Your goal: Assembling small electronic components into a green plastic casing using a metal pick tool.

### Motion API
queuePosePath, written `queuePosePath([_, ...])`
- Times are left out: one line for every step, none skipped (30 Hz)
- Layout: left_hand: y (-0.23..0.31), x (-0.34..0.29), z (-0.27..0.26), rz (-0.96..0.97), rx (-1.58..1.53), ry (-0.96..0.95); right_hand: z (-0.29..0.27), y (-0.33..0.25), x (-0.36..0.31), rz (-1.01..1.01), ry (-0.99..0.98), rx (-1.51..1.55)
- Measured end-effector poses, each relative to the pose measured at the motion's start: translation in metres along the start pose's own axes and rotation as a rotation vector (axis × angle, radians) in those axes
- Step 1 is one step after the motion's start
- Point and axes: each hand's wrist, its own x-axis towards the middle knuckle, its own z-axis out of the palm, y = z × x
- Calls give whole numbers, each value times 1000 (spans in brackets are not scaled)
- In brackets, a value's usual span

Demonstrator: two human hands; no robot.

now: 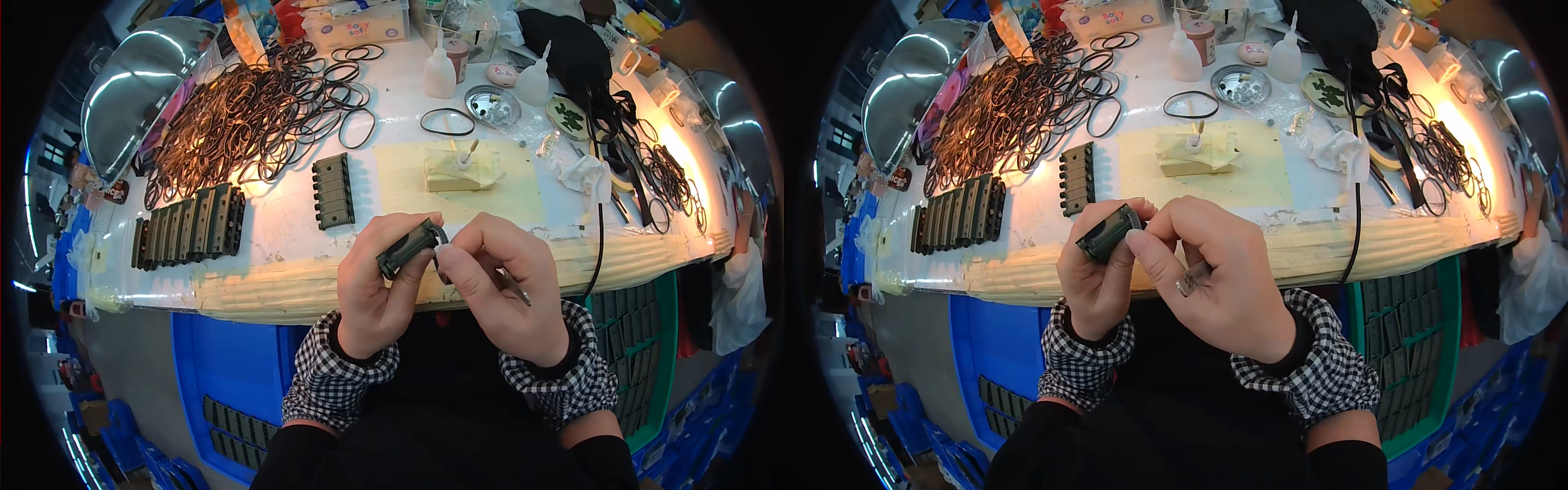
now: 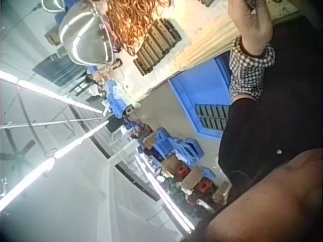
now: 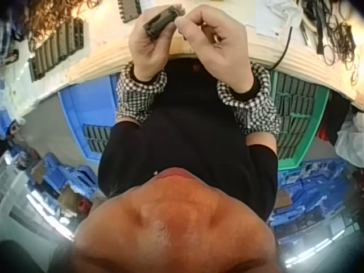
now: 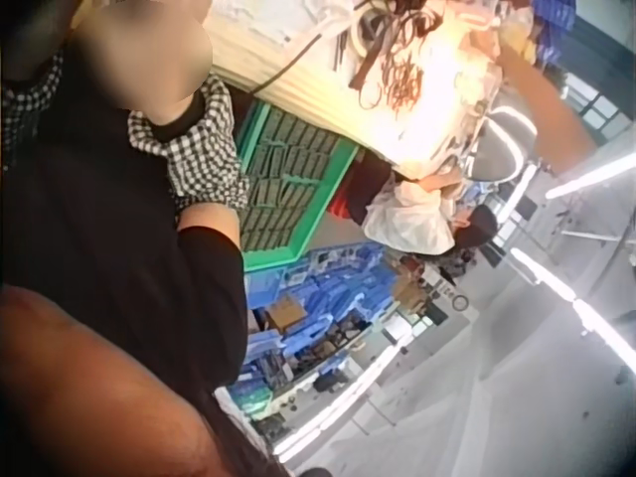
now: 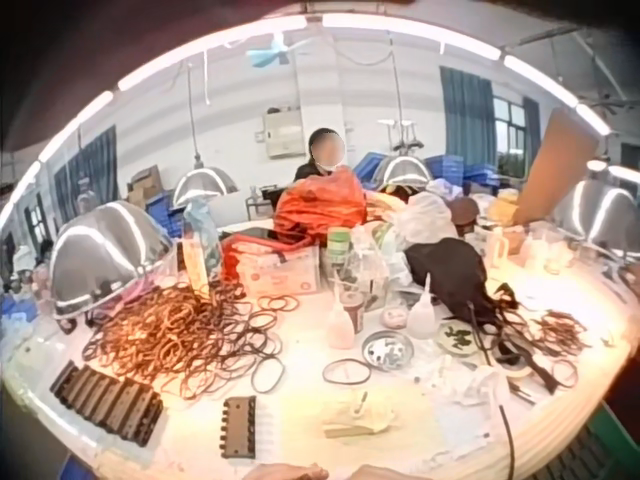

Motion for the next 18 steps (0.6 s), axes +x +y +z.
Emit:
queuePosePath([0,-1,1,-25,-34,14,1,1,0,-65,-13,-42])
queuePosePath([0,-2,3,-49,-69,29,3,2,0,-131,-27,-84])
queuePosePath([1,-3,4,-113,-143,40,3,3,1,-196,-41,-126])
queuePosePath([4,-4,5,-176,-215,54,3,4,1,-193,-48,-133])
queuePosePath([6,-5,5,-240,-287,68,2,5,1,-189,-55,-140])
queuePosePath([7,-6,5,-266,-330,67,1,7,1,-186,-62,-148])
queuePosePath([9,-7,5,-291,-377,64,-1,6,1,-162,-71,-151])
queuePosePath([9,-7,5,-316,-425,62,-3,6,0,-137,-79,-154])
queuePosePath([9,-7,5,-338,-466,61,-4,6,0,-113,-87,-158])
queuePosePath([8,-8,5,-361,-503,63,-3,8,0,-113,-81,-156])
queuePosePath([7,-9,4,-384,-540,65,-1,9,0,-114,-76,-153])
queuePosePath([6,-9,3,-391,-546,60,0,11,1,-114,-70,-151])
queuePosePath([5,-8,3,-401,-555,50,2,13,1,-143,-47,-169])
queuePosePath([4,-8,3,-410,-564,41,5,15,1,-171,-25,-186])
queuePosePath([3,-7,5,-431,-613,60,8,17,1,-200,-2,-204])
queuePosePath([5,-7,6,-452,-657,82,11,20,1,-231,19,-231])
queuePosePath([5,-7,7,-474,-701,103,14,23,1,-262,41,-257])
queuePosePath([4,-7,5,-486,-762,105,17,25,1,-292,63,-284])
